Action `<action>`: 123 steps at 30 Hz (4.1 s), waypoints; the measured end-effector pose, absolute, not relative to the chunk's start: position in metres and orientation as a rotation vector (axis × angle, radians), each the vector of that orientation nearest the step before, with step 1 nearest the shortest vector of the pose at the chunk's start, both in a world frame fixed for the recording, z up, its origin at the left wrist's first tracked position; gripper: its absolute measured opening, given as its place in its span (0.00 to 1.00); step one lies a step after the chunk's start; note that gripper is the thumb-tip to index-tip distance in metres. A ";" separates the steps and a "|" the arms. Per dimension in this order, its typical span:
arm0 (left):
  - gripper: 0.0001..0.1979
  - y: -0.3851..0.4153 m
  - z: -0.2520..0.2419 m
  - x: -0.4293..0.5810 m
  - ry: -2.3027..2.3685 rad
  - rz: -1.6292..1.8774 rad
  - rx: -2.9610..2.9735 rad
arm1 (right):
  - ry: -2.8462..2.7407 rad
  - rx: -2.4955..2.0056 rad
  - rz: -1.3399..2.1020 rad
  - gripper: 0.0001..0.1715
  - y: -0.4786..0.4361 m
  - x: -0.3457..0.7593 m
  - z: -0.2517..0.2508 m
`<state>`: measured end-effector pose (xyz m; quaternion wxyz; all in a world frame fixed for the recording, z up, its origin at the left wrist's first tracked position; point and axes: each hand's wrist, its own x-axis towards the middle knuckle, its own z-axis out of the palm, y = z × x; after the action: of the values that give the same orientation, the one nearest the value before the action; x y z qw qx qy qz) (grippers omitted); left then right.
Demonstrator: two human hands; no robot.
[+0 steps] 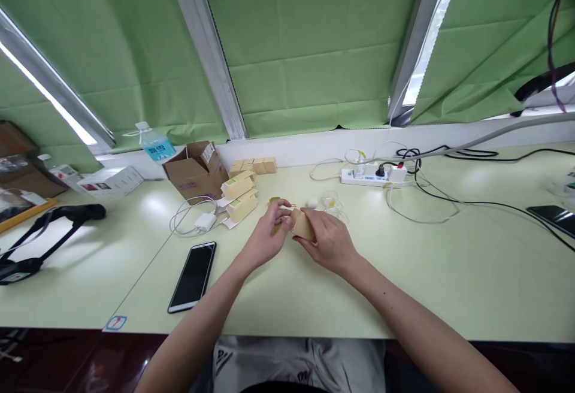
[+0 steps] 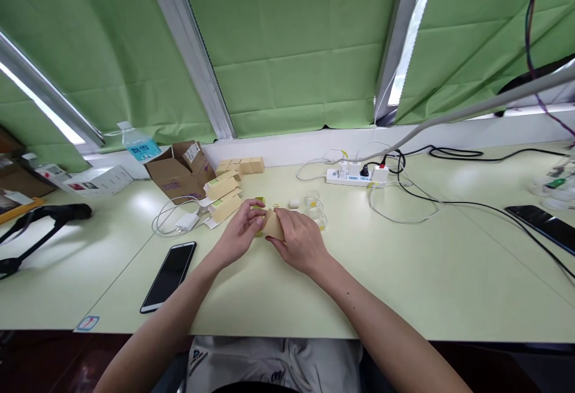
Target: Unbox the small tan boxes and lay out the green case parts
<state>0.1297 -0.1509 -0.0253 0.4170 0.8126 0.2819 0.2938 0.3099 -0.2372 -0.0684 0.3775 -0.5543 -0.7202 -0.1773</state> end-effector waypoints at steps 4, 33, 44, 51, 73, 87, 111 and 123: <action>0.22 -0.154 -0.024 0.118 0.705 0.688 2.123 | -1.919 -1.402 -0.474 0.29 -0.243 0.306 -0.069; 0.24 -0.139 -0.052 0.105 0.393 1.344 2.542 | -1.679 -1.294 -0.094 0.36 -0.244 0.311 -0.083; 0.07 -0.147 -0.063 0.112 0.587 1.377 2.449 | -1.713 -1.256 -0.214 0.37 -0.240 0.315 -0.086; 0.17 -0.148 -0.066 0.114 0.596 1.418 2.471 | -1.786 -1.227 -0.344 0.38 -0.241 0.314 -0.084; 0.14 -0.143 -0.048 0.113 0.401 1.450 1.679 | -1.744 -1.390 -0.397 0.32 -0.245 0.319 -0.071; 0.11 -0.156 -0.067 0.119 0.621 0.679 2.202 | -1.277 -1.527 -0.140 0.36 -0.241 0.343 -0.062; 0.10 -0.169 -0.056 0.124 0.515 0.929 2.140 | -0.947 -0.830 1.040 0.30 -0.240 0.325 -0.053; 0.30 -0.175 -0.049 0.158 0.512 0.952 1.909 | -1.019 -0.797 0.905 0.26 -0.239 0.318 -0.058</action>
<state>0.1579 -0.1746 -0.0486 0.4561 0.7744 0.2078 0.3861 0.3181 -0.2388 -0.0578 0.7045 -0.3583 -0.4580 0.4069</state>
